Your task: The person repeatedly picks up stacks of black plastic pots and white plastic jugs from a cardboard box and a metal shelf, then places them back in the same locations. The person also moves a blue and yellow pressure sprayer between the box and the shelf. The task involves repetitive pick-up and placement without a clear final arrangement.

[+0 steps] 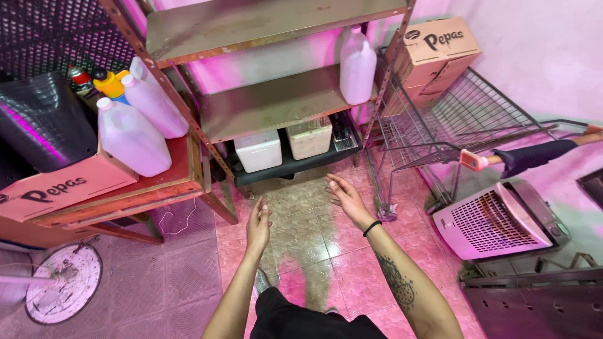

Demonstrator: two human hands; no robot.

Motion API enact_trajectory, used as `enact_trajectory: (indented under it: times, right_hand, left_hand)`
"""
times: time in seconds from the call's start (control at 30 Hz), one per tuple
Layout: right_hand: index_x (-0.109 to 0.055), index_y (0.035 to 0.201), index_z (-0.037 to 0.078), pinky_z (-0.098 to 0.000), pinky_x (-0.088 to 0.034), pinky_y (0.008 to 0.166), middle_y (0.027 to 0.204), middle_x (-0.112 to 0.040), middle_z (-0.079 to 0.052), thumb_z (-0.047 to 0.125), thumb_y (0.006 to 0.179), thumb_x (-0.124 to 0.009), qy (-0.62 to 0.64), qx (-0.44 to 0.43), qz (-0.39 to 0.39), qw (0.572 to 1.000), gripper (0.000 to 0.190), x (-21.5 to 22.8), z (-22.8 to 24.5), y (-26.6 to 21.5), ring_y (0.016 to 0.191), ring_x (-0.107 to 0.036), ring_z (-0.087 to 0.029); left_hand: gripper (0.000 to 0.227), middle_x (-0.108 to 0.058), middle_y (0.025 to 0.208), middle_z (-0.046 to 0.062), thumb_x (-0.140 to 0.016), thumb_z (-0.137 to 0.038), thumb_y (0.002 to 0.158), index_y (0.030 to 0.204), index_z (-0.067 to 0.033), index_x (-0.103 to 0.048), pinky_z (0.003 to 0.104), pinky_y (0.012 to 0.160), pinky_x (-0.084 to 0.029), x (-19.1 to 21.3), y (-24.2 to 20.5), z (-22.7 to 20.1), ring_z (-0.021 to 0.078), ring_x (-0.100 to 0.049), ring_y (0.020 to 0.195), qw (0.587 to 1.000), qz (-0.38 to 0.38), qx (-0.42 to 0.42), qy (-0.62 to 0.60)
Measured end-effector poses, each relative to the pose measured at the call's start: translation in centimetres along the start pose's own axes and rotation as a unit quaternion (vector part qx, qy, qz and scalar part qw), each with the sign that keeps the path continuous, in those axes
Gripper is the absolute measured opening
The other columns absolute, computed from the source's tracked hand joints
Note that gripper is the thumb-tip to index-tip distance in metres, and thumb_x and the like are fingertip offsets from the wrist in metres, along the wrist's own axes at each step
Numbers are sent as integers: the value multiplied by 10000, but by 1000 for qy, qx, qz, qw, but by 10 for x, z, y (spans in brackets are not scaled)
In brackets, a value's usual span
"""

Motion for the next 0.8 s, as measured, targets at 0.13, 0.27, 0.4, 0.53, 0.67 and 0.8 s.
enact_trajectory:
  times: [0.13, 0.27, 0.4, 0.53, 0.67, 0.8]
  right_hand:
    - [-621, 1811, 157, -717, -532, 1251, 1819, -633, -196, 440, 1263, -679, 28, 5, -45, 999, 619, 66, 21, -35, 1637, -604, -505]
    - [-603, 1810, 132, -746, -509, 1263, 1838, -591, -252, 444, 1273, -653, 50, 12, -96, 994, 622, 125, 33, -61, 1654, -565, -551]
    - [-602, 1821, 159, -673, -546, 1257, 1833, -606, -212, 474, 1274, -654, 54, 14, -136, 989, 633, 179, 35, -71, 1651, -587, -505]
    - [-618, 1808, 170, -582, -599, 1214, 1813, -634, -182, 499, 1266, -667, 51, 17, -167, 985, 636, 214, 42, -69, 1625, -624, -457]
    - [-620, 1803, 184, -558, -595, 1207, 1818, -635, -158, 524, 1266, -660, 52, 15, -181, 982, 638, 242, 41, -47, 1618, -630, -437]
    - [-631, 1799, 189, -636, -561, 1238, 1834, -617, -171, 535, 1263, -657, 39, 0, -179, 983, 639, 255, 49, -4, 1656, -579, -488]
  left_hand:
    - [592, -639, 1755, 296, -590, -337, 1290, 1857, -173, -535, 713, 1117, -659, -77, 7, -7, 546, -720, 1499, 998, 47, -9, 28]
    - [578, -701, 1732, 210, -630, -411, 1273, 1822, -234, -598, 568, 1078, -724, -148, 23, -8, 438, -777, 1461, 993, 96, -11, 67]
    - [624, -675, 1762, 203, -622, -472, 1271, 1841, -222, -580, 548, 1151, -708, -208, 34, -32, 449, -702, 1553, 984, 144, -18, 104]
    - [648, -681, 1752, 187, -630, -550, 1254, 1829, -254, -595, 576, 1277, -630, -260, 75, -11, 452, -670, 1586, 968, 166, -57, 181]
    - [662, -719, 1704, 175, -625, -617, 1235, 1809, -287, -617, 569, 1322, -594, -305, 111, 7, 445, -723, 1524, 962, 171, -62, 205]
    - [687, -722, 1698, 171, -579, -641, 1242, 1825, -278, -596, 563, 1357, -556, -338, 153, 5, 421, -719, 1537, 953, 181, -42, 241]
Point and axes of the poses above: each hand's wrist, its own y-axis towards the middle knuckle, its own x-axis out of the back of the hand, z = x × y, the point moved 5 cm from there along y, towards the middle knuckle
